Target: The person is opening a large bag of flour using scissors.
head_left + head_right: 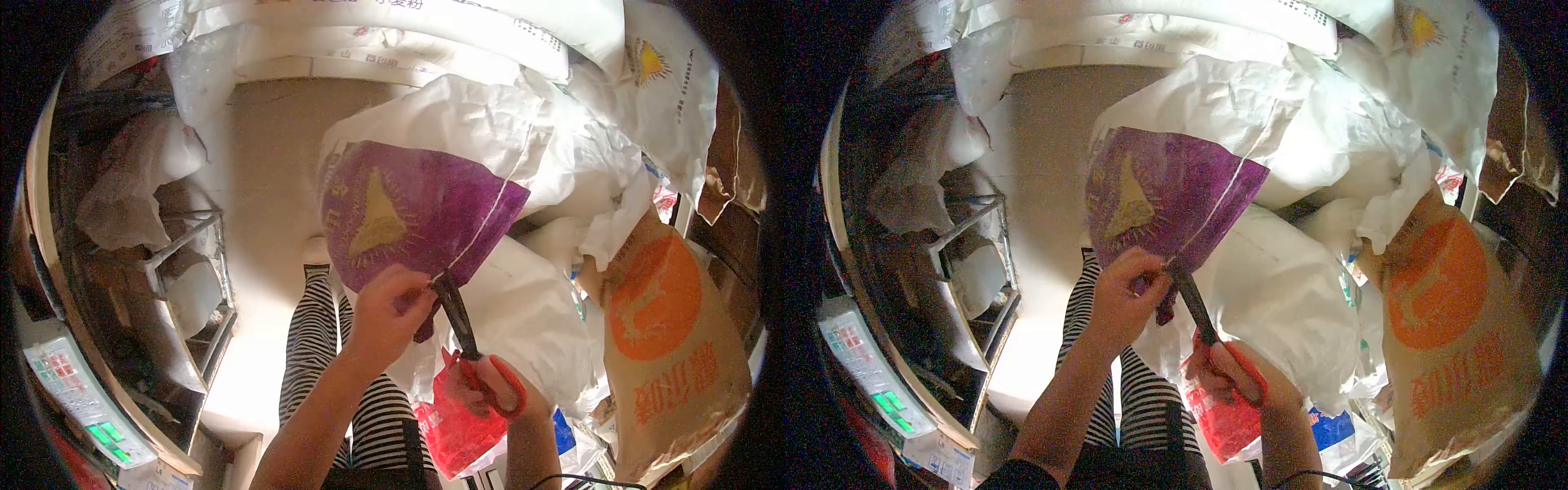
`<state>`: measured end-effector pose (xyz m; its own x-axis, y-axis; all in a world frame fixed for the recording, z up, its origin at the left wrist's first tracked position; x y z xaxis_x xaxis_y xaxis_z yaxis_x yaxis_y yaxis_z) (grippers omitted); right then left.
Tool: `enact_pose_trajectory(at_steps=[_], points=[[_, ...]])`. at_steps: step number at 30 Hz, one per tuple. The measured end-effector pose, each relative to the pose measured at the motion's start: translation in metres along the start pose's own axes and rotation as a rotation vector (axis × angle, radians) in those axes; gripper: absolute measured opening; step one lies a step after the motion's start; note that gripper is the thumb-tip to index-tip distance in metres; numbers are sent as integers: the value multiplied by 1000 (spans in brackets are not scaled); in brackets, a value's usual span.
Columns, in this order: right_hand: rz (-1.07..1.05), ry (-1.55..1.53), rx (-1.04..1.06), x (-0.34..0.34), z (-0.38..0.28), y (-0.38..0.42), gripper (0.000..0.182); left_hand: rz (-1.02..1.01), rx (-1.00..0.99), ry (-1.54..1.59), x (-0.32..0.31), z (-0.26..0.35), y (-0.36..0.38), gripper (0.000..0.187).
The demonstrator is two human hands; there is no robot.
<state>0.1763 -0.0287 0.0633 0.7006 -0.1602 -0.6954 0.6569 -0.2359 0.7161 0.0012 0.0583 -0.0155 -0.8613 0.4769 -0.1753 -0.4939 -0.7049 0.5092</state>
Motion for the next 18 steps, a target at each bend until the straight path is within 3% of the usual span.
enact_pose_trajectory(at_steps=[3, 9, 13, 18], points=[[-19, 223, 113, -4, -5, -16, 62, 49, -35, -60, -2, 5, -1, 10], [48, 75, 123, -7, 7, -25, 61, 42, -42, -19, -2, -1, -1, 11], [86, 301, 181, -11, -16, -23, 60, 42, -29, -8, -5, -7, 1, 14], [-23, -5, 276, -11, 8, -6, 49, 58, -6, 23, -6, -11, 2, 16]])
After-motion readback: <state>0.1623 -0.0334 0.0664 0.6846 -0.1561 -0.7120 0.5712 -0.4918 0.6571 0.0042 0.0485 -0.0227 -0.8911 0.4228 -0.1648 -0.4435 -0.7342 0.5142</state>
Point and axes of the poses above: each hand's wrist, its own y-axis away from the middle knuckle, its own x-axis out of the back of the hand, z = x × y, the point moved 2 cm from there along -y, towards the middle knuckle, and after that the axes turned 15 degrees about -z, right-handed, at the moved point
